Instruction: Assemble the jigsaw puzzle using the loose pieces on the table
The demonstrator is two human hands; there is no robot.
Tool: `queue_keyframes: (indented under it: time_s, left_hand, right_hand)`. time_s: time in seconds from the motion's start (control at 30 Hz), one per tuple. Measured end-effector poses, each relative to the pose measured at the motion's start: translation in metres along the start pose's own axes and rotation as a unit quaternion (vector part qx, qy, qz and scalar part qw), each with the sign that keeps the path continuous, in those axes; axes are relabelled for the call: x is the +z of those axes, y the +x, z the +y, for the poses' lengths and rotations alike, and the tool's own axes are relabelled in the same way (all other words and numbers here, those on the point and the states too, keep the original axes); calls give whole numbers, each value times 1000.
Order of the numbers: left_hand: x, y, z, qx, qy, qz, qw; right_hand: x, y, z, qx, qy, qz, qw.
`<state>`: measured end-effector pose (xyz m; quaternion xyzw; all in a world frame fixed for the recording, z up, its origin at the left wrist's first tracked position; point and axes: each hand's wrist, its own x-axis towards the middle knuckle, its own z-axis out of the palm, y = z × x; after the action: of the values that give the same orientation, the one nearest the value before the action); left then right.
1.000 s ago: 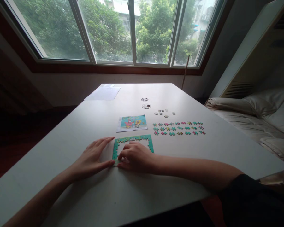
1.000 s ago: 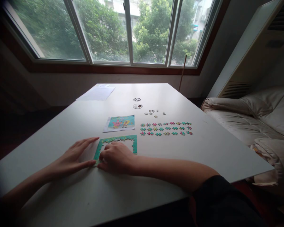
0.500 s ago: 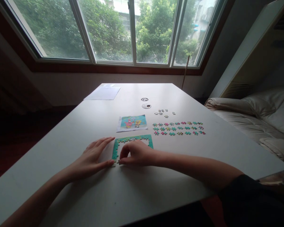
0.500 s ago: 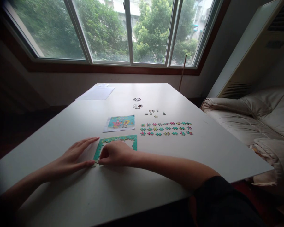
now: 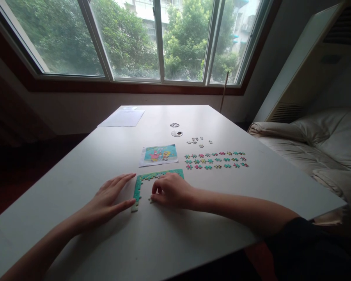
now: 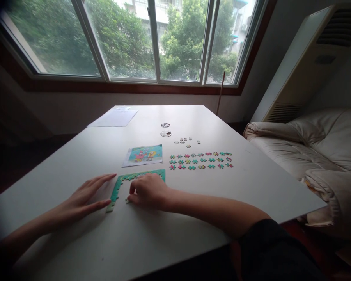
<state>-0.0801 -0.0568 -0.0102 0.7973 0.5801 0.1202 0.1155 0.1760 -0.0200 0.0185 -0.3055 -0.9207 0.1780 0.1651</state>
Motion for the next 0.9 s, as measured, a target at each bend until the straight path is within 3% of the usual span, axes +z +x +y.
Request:
queue_keyframes:
  time_s: [0.13, 0.23, 0.3, 0.37, 0.5, 0.67, 0.9]
  left_hand:
    - [1, 1, -2, 17, 3, 9, 1000]
    - [1, 0, -3, 19, 2, 7, 1000]
    - [0, 0, -2, 19, 2, 6, 1000]
    - [-1, 0, 0, 20, 2, 9, 1000]
    - [-1, 2, -1, 17, 2, 11, 1000]
    - [-5, 13, -6, -3, 9, 2, 1000]
    - [-30, 37, 11, -20, 23, -49, 998]
  right_hand:
    - [-9, -4, 7, -38, -4, 26, 999]
    - [-34, -6, 36, -25, -18, 58, 998]
    - [-58, -9, 70, 35, -46, 79, 995]
    - [-82, -14, 110, 146, -97, 88, 981]
    - [-111, -27, 182, 251, -144, 116, 950]
    - [-111, -32, 224, 304, -153, 94, 936]
    - [-109, -22, 237, 331, -150, 77, 928]
